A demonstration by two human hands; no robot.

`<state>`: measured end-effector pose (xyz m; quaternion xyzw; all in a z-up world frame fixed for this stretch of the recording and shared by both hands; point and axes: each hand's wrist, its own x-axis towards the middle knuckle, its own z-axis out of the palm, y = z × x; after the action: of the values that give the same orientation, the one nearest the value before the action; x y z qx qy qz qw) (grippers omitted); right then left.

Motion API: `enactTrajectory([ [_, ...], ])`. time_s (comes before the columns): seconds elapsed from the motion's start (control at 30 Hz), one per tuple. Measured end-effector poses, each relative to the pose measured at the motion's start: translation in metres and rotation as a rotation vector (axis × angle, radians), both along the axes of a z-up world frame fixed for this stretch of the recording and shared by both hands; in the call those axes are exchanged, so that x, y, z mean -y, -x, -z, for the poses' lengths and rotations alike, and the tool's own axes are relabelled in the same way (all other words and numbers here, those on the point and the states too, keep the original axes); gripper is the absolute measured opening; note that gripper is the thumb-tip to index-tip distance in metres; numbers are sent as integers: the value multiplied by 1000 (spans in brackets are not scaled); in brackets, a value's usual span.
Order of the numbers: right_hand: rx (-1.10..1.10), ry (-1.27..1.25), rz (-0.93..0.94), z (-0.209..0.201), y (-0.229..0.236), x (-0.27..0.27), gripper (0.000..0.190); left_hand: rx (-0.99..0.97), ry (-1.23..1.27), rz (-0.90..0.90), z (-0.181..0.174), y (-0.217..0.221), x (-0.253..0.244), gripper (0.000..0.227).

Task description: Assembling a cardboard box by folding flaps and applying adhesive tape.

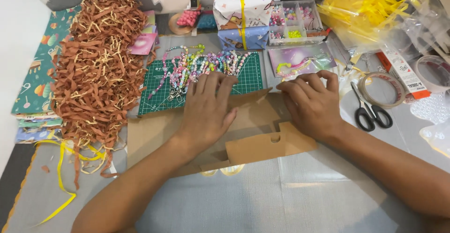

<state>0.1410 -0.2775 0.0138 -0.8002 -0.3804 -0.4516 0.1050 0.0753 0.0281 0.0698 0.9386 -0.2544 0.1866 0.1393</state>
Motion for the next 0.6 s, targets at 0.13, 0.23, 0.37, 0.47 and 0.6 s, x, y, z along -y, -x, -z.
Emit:
enactTrajectory([
  [0.13,0,-23,11,-11,-4,12,11,-140,36,-41,11,-17,-25,85],
  [0.23,27,-73,1,-15,-11,19,16,-445,78,40,21,-28,-39,62],
  [0.37,-89,-38,22,-27,4,11,12,-433,-2,10,25,-31,-32,48],
  [0.47,-224,-32,-36,-43,28,-1,20,-428,-34,-16,24,-28,-27,48],
  [0.6,-523,108,-177,-68,55,-6,66,-367,41,-3,39,-27,-27,50],
])
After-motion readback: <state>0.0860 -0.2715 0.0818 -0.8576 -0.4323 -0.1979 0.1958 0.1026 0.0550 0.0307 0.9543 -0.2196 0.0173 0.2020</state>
